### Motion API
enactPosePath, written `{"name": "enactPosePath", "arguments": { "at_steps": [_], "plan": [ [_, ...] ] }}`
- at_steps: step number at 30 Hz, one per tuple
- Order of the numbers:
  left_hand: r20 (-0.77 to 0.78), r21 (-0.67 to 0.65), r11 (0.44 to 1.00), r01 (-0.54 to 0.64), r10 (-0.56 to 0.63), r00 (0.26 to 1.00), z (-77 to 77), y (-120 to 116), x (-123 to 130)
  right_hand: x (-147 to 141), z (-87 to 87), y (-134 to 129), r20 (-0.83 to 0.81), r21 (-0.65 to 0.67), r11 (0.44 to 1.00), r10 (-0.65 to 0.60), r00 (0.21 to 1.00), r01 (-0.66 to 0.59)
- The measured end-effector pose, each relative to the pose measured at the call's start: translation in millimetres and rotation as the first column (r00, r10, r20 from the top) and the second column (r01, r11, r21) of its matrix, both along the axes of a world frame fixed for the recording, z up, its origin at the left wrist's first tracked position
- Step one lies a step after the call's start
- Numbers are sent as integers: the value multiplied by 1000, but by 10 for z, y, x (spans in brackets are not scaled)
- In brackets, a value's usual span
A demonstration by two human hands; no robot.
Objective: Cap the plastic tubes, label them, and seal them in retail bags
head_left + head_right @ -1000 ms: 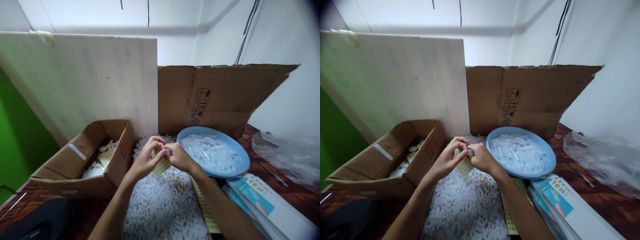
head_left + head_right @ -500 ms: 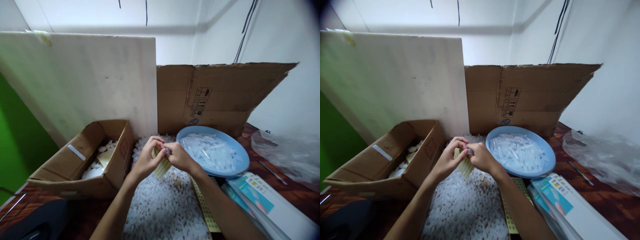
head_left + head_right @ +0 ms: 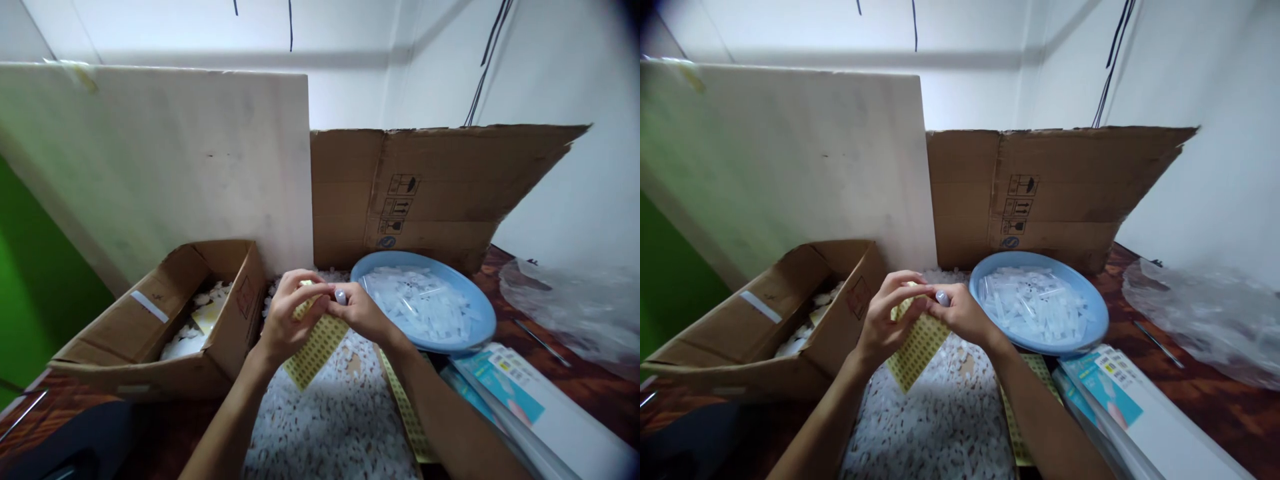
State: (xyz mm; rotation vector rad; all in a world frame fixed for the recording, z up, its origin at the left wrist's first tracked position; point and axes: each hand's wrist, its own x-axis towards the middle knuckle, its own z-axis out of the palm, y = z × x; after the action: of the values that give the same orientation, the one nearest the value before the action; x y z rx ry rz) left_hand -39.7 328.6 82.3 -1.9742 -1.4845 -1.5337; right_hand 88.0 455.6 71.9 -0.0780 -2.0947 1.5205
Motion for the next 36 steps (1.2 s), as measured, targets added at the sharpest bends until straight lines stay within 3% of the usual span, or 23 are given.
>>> {"name": "enactPosePath", "arguments": {
  "at_steps": [5,10,14,18,21,25,28,30,32,36],
  "plan": [
    [-225,17,995,-103,104,969,-51,9,2,7,15,-26,-37,-88,994,54,998,-58],
    [-375,77,979,-187,202,905,-114,25,7,14,50,-44,-84,-142,985,89,993,-100],
    [-463,74,969,-238,244,852,-159,55,-15,-63,-19,-66,-76,-242,962,107,991,-123],
    [-392,28,974,-223,216,894,-94,47,-3,-123,-58,-108,-23,-463,877,132,991,-127],
    [-319,-109,972,-209,165,933,58,-40,14,-57,21,-105,-63,-509,848,135,989,-148],
    [22,-372,916,-152,172,985,209,-146,1,118,202,-85,-14,-355,920,173,985,-166],
    [343,-508,860,49,149,928,231,-152,-24,181,275,-90,42,-200,971,144,989,-132],
    [445,-539,831,133,147,884,243,-151,-46,171,265,-83,21,-143,985,96,995,-92],
    [453,-586,796,155,163,877,270,-168,-83,136,214,-52,-23,-178,980,83,996,-85],
    [322,-731,670,130,170,931,302,-231,-211,69,95,30,-118,-354,931,51,992,-90]
  ]
}}
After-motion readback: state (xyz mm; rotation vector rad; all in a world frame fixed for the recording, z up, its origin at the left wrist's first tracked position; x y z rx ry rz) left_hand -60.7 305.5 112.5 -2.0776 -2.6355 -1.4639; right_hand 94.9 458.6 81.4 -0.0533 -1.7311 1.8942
